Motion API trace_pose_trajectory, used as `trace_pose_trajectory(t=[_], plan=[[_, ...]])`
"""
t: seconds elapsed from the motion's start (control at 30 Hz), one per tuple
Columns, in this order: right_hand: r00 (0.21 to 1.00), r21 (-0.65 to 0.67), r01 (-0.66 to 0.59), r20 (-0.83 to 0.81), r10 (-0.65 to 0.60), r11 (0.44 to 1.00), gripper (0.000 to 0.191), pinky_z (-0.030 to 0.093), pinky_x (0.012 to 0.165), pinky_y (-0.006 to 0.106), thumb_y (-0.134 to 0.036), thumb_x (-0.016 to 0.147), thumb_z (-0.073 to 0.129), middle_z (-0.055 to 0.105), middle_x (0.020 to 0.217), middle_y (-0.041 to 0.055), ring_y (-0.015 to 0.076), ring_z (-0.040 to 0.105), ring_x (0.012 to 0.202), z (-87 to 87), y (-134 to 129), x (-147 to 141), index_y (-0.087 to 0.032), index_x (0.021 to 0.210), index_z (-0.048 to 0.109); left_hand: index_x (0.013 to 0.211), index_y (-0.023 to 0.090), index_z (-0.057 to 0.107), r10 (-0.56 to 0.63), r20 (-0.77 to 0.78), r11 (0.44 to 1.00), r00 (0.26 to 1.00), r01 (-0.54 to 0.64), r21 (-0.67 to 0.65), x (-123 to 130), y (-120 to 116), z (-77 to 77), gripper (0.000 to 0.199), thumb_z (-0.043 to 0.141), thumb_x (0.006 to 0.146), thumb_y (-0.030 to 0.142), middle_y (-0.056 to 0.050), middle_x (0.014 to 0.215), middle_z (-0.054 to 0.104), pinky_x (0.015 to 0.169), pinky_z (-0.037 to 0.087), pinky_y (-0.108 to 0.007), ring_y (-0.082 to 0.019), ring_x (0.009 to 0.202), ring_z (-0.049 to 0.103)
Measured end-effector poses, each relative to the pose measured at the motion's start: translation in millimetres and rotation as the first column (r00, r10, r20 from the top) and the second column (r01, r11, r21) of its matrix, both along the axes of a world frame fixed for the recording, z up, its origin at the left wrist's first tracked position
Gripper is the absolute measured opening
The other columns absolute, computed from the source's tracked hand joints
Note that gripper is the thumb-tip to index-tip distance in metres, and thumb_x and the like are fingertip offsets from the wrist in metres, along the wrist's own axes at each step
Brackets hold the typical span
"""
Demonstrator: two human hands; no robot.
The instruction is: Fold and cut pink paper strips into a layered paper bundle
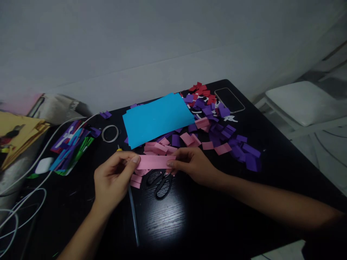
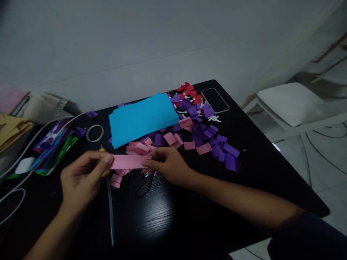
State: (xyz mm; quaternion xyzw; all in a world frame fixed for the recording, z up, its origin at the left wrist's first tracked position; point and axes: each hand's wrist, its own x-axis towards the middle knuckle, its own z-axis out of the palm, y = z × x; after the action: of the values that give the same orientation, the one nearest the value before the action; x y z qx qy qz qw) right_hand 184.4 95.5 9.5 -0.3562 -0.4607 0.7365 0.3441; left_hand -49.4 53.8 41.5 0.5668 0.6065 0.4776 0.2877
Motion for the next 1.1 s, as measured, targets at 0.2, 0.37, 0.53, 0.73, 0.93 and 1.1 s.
trace_pose_trajectory(t=[0.2, 0.37, 0.53, 0.73, 0.93, 1.1], plan=[[0.994, -0.007, 0.105, -0.033, -0.106, 0.994, 0.034, 0.060, 0.067, 0.028, -0.039, 0.070, 0.091, 0.073, 0.075, 0.0004, 0.0146, 0.072, 0.066, 2.4, 2.5, -0.3, -0.017, 0.083, 0.068, 0.082, 0.020, 0.074, -0.006, 0.003, 1.000, 1.000, 0.006, -0.029, -1.7, 0.9, 2.2, 0.007, 0.075, 0.086, 0.026, 0.003, 0.071, 0.068, 0.057, 0.047, -0.018, -0.009, 0.061, 0.059], [0.960, 0.066, 0.277, -0.058, -0.274, 0.959, 0.030, 0.061, 0.071, 0.028, -0.035, 0.076, 0.087, 0.072, 0.089, 0.0015, 0.0132, 0.070, 0.075, 0.9, 9.5, 3.0, -0.018, 0.093, 0.070, 0.074, 0.018, 0.068, -0.269, 0.055, 0.943, 0.961, 0.275, -0.190, -2.9, 5.9, 4.3, 0.015, 0.067, 0.088, 0.024, 0.002, 0.060, 0.065, 0.051, 0.047, -0.020, -0.011, 0.053, 0.059], [0.959, 0.106, 0.284, -0.023, -0.283, 0.953, 0.030, 0.060, 0.073, 0.028, -0.035, 0.080, 0.084, 0.072, 0.090, 0.0026, 0.0149, 0.070, 0.081, -2.9, 10.7, 3.9, -0.019, 0.100, 0.069, 0.074, 0.018, 0.061, -0.596, 0.177, 0.651, 0.783, 0.600, -0.465, 1.0, 3.8, 2.6, 0.015, 0.062, 0.088, 0.021, 0.002, 0.064, 0.064, 0.054, 0.046, -0.022, -0.012, 0.057, 0.059], [0.993, 0.130, 0.112, 0.010, -0.114, 0.985, 0.027, 0.057, 0.072, 0.028, -0.028, 0.081, 0.082, 0.071, 0.081, -0.0002, 0.0137, 0.068, 0.074, 1.5, 2.1, 1.5, -0.019, 0.102, 0.067, 0.083, 0.018, 0.066, -0.687, 0.122, 0.590, 0.717, 0.647, -0.483, 10.3, 0.8, 7.1, 0.014, 0.064, 0.092, 0.028, 0.001, 0.076, 0.061, 0.061, 0.043, -0.024, -0.013, 0.069, 0.056], [0.998, 0.132, -0.057, 0.027, 0.054, 0.990, 0.025, 0.053, 0.074, 0.027, -0.027, 0.081, 0.082, 0.072, 0.083, 0.0010, 0.0144, 0.069, 0.078, 1.1, -9.1, -2.1, -0.016, 0.100, 0.069, 0.086, 0.018, 0.064, -0.553, 0.078, 0.759, 0.830, 0.540, -0.363, 17.0, -2.0, -6.5, 0.028, 0.055, 0.101, 0.039, 0.002, 0.069, 0.058, 0.059, 0.040, -0.025, -0.013, 0.065, 0.051], [0.993, 0.083, -0.114, 0.017, 0.113, 0.990, 0.023, 0.050, 0.066, 0.025, -0.035, 0.082, 0.082, 0.068, 0.077, 0.0001, 0.0115, 0.063, 0.068, -3.4, -7.3, -1.9, -0.015, 0.085, 0.071, 0.083, 0.018, 0.065, -0.538, 0.013, 0.796, 0.843, 0.513, -0.321, 16.5, -2.2, -10.8, 0.029, 0.056, 0.101, 0.038, 0.001, 0.068, 0.058, 0.057, 0.038, -0.025, -0.012, 0.062, 0.051]])
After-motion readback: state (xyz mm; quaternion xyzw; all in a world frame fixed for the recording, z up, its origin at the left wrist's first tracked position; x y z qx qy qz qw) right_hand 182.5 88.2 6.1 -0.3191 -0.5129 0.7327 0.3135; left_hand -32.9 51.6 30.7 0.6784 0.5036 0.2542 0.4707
